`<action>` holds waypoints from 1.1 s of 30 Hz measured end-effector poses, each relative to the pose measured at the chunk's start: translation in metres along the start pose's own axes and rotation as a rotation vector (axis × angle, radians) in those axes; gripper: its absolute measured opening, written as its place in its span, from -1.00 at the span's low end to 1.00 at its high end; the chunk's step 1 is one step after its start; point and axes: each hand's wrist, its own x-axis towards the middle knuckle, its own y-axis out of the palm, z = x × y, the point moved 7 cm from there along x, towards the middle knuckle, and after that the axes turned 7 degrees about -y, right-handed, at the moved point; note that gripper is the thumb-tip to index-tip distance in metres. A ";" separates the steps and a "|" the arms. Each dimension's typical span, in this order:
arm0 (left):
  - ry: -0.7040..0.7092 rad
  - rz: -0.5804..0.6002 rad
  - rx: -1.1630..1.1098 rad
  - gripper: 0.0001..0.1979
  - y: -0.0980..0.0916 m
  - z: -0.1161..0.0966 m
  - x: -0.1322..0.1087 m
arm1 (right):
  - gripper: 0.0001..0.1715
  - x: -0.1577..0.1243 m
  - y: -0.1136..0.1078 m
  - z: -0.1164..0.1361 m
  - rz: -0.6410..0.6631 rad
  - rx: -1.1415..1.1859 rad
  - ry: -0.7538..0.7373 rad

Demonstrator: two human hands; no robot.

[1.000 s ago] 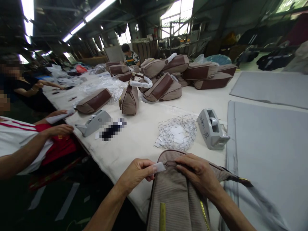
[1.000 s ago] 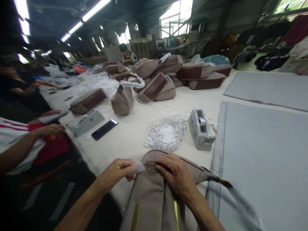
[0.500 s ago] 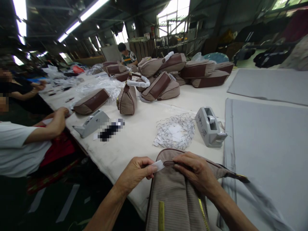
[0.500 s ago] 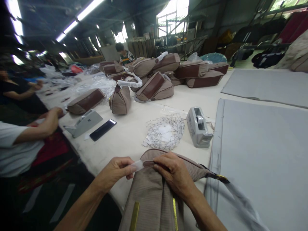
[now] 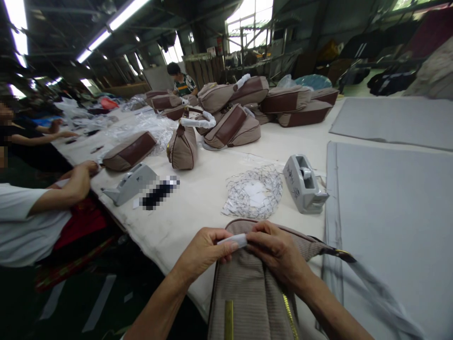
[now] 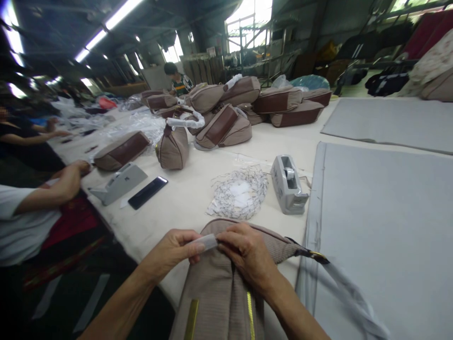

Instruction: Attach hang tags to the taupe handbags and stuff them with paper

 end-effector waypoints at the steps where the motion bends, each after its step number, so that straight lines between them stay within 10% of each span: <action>1: -0.010 0.000 0.020 -0.72 0.003 -0.003 0.002 | -0.87 0.001 0.002 0.002 0.000 -0.008 0.007; 8: -0.168 0.027 0.276 -0.83 0.012 -0.017 0.015 | -0.47 0.001 0.008 -0.002 -0.050 0.164 0.173; 33: -0.117 0.079 0.147 -0.77 0.005 -0.019 0.012 | -0.64 -0.002 0.015 -0.008 -0.183 0.203 0.268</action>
